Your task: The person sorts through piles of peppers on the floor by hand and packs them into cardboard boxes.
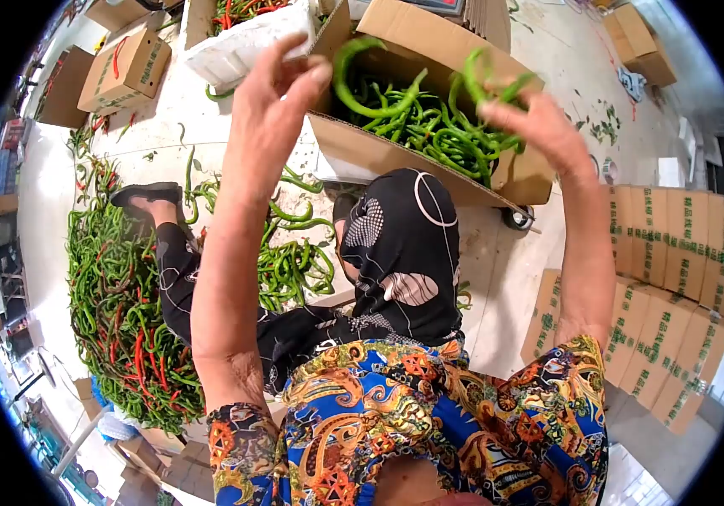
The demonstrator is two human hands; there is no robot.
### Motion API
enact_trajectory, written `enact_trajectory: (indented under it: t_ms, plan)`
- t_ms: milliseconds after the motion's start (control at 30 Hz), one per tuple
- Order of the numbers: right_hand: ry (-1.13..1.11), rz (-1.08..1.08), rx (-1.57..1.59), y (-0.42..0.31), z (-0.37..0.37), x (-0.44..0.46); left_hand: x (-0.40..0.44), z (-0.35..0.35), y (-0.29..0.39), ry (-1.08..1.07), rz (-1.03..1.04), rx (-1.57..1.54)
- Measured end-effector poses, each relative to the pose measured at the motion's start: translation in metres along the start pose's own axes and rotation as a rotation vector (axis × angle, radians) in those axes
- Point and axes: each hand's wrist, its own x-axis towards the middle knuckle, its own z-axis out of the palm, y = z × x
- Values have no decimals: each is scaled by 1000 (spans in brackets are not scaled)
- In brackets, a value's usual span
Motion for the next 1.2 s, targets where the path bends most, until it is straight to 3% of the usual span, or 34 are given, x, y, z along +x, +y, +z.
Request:
enact_trajectory:
  t_ms: [33,133,233,300,367,400,467,500,567,667,767,933,1000,1033,1100,1167,1200]
  plan:
    - [-14,13,-269,26,7,0,-8,-3,-6,22,13,87]
    - [-85,21,-517,52,12,-19,-39,-25,-36,158,-183,-39]
    - [153,-97,-527,19,24,-34,-77,-62,-93,230,-364,-276]
    - [250,-211,-364,-15,34,-44,-108,-76,-132,291,-510,-347]
    - [251,-343,-187,-44,58,-59,-142,-81,-174,364,-647,-359]
    - [145,-336,-82,-66,72,-74,-164,-86,-195,415,-711,-372]
    - [94,-643,-190,-88,104,-83,-197,-84,-228,502,-819,-370]
    - [53,-681,-125,-91,123,-88,-221,-85,-254,482,-831,-396]
    - [-163,-521,288,-107,166,-102,-249,-83,-266,505,-992,-312]
    - [-355,-465,382,-106,228,-114,-286,-75,-271,674,-1067,-330]
    - [-582,-271,355,-74,270,-124,-295,-54,-270,687,-1112,-370]
    - [-576,-56,338,-42,307,-132,-309,-40,-309,677,-1062,267]
    - [-518,113,393,-30,330,-130,-305,-46,-311,528,-1085,371]
    - [-598,348,428,-25,340,-121,-300,-45,-308,432,-1095,387]
    - [-468,685,607,12,389,-117,-281,-37,-287,173,-1066,814]
    - [-461,880,562,50,430,-109,-268,-27,-266,101,-1095,888]
    - [-417,817,410,69,449,-105,-269,-21,-271,102,-1125,911]
